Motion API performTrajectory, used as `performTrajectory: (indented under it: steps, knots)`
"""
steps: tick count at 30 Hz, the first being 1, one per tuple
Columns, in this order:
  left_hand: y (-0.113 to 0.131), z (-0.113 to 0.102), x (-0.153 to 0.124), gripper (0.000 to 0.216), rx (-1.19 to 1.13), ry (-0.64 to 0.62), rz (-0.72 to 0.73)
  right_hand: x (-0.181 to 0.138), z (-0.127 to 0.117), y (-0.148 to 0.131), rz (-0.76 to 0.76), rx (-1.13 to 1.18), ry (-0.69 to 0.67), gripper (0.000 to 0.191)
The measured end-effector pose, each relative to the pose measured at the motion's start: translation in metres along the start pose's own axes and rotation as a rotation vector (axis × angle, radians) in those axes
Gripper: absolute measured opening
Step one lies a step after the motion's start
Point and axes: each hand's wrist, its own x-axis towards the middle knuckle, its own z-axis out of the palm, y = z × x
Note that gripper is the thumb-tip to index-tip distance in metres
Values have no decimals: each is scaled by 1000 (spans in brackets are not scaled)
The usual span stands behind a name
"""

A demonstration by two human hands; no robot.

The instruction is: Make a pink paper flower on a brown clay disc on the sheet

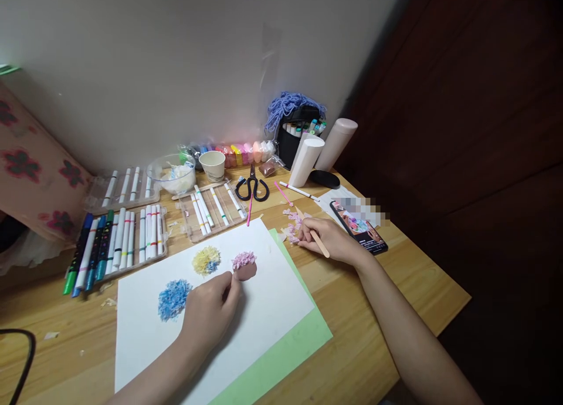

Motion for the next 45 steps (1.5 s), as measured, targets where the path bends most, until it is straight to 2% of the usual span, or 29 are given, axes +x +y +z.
performTrajectory:
  steps: [9,11,15,21,30,35,39,45]
  knots:
    - [-3,3,-1,40,2,27,16,1,2,-3,-30,9,37,24]
    - [-3,4,-1,40,3,44,28,0,2,-6,-13,108,69,25]
    - [-5,6,-1,40,13,104,67,1,9,-18,31,462,103,30]
    - [-5,5,-3,39,0,174,141,2,41,-42,0,730,93,35]
    - [3,-2,-6,19,-177,85,400,-8,74,-64,-90,568,-44,23]
    - [1,2,-6,14,-97,103,463,-10,82,-71,-105,560,-76,23]
    - [-1,5,-5,13,-71,123,480,-9,84,-72,-110,542,-60,22]
    - [1,3,-4,14,-96,107,408,-9,82,-71,-106,539,-43,23]
